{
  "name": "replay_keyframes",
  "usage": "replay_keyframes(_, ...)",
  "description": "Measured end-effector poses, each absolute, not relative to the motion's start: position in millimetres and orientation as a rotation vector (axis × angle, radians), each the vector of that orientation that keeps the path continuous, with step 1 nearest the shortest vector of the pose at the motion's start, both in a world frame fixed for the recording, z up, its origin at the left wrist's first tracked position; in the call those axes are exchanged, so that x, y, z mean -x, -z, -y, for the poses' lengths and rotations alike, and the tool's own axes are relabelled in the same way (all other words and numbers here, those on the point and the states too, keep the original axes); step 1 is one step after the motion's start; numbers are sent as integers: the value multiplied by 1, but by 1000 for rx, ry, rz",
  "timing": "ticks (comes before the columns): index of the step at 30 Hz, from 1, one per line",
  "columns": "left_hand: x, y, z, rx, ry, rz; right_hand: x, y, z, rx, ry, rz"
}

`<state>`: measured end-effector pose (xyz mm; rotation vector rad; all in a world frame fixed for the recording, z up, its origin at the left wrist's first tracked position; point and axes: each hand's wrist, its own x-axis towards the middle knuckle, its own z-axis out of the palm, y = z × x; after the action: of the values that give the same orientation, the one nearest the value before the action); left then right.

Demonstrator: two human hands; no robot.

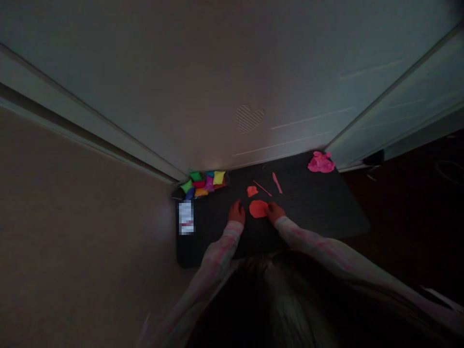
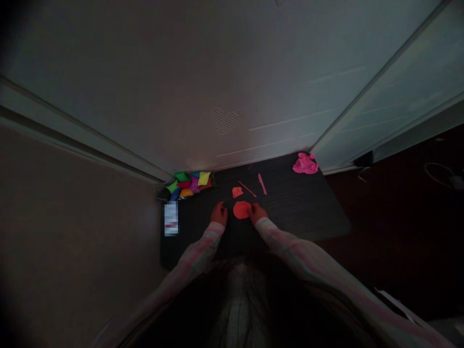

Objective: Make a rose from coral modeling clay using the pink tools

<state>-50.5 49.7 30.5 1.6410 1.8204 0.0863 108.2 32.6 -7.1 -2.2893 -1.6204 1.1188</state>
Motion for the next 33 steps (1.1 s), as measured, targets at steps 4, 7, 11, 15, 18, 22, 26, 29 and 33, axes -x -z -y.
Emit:
replay_keyframes(4,46,-28,-74,-1766,-100,-1696,-114,7,-27,2273,-1202,1393)
replay_keyframes(7,39,-23,-92,-1839,-87,-1594,-117,6,-19,2248,-1243,1268)
replay_keyframes(11,31,-18,-110,-1883,-46,-1483,-118,7,-9,2214,-1284,1151)
replay_keyframes(15,29,-17,-119,-1854,-25,-1462,-117,8,-7,2185,-1311,1078)
replay_keyframes(18,31,-17,-118,-1778,-54,-1527,-115,8,-8,2173,-1323,1041)
replay_keyframes(22,43,-21,-107,-1597,-146,-1680,-113,9,-11,2144,-1361,1012)
replay_keyframes(26,63,-30,-86,-1348,-276,-1755,-112,12,-14,2101,-1409,1001)
replay_keyframes(29,71,-40,-70,-1157,-393,-1739,-114,13,-18,2067,-1440,1009)
replay_keyframes(33,71,-55,-53,-967,-579,-1681,-118,12,-25,2048,-1441,1025)
